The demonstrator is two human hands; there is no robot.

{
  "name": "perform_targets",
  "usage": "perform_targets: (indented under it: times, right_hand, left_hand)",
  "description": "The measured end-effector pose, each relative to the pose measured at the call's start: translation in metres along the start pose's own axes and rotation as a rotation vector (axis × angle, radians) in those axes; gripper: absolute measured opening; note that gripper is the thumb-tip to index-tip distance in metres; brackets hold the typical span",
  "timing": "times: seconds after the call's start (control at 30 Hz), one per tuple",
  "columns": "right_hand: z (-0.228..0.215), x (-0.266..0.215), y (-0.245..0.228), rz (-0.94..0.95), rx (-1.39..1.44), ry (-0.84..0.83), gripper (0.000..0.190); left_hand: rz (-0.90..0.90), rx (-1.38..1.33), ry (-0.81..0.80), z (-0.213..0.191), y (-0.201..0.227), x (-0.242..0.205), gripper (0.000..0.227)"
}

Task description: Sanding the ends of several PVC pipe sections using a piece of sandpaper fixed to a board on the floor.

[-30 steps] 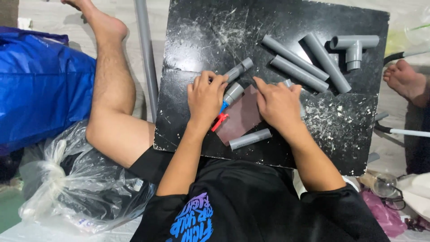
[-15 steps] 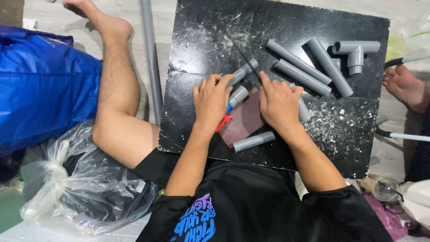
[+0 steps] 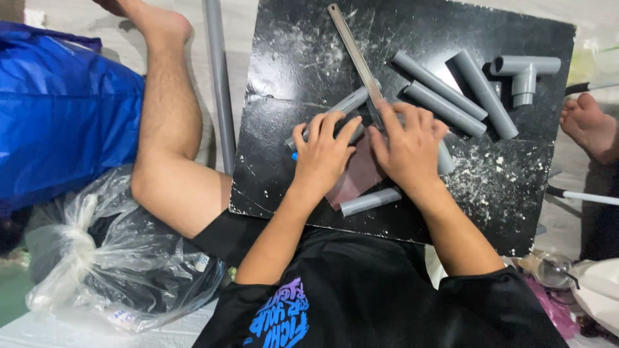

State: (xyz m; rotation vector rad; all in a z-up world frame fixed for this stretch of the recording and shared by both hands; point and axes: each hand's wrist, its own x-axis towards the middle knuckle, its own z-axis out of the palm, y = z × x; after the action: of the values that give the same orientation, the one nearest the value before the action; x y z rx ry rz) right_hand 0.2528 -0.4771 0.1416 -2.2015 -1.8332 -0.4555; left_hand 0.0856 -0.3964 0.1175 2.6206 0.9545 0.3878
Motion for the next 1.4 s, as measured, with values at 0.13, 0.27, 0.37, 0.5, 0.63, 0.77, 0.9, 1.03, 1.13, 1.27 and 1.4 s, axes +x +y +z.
perform_targets:
  times: [0.13,0.27,0.37,0.5,0.63,0.77,0.9,1.03,1.13,1.27,1.4]
  right_hand:
    - [0.008,-0.002,-0.015,-0.119,0.249,0.008,0.038]
    - [0.007,-0.005,-0.016,-0.153,0.217,-0.027,0.043]
    - [0.002,-0.001,-0.015,-0.153,0.208,-0.077,0.042]
    - [0.003,-0.003,-0.014,-0.121,0.14,-0.174,0.041]
    - [-0.002,-0.005,-0.018,-0.095,0.125,-0.193,0.052]
    - [-0.003,-0.005,-0.017,-0.061,0.14,-0.209,0.047]
    - [0.003,-0.006,-0.014,-0.06,0.133,-0.222,0.022]
    - [0.015,-0.01,-0.012,-0.093,0.106,-0.15,0.022]
    - [0.005,-0.004,-0.016,-0.078,0.061,-0.087,0.032]
    - [0.007,-0.003,-0.017,-0.07,0.057,-0.111,0.038]
    - [0.014,-0.005,-0.013,-0.101,0.056,-0.077,0.032]
  left_hand:
    - [0.064,0.074,0.165,0.01,-0.01,-0.001,0.036]
    - [0.064,0.068,0.164,0.01,-0.015,-0.003,0.039]
    - [0.041,0.048,0.086,-0.002,-0.016,-0.004,0.052]
    - [0.022,0.01,-0.119,-0.019,-0.013,-0.014,0.065]
    - [-0.002,0.011,-0.235,-0.023,-0.014,-0.02,0.074]
    - [0.042,0.048,-0.084,-0.014,-0.017,-0.029,0.069]
    - [0.051,0.073,0.025,-0.006,-0.016,-0.032,0.065]
    - [0.043,0.061,0.069,-0.005,-0.019,-0.035,0.061]
    - [0.052,-0.016,0.184,0.0,-0.021,-0.036,0.057]
    - [0.067,-0.035,0.262,0.007,-0.023,-0.038,0.055]
    - [0.056,-0.054,0.303,0.009,-0.02,-0.036,0.051]
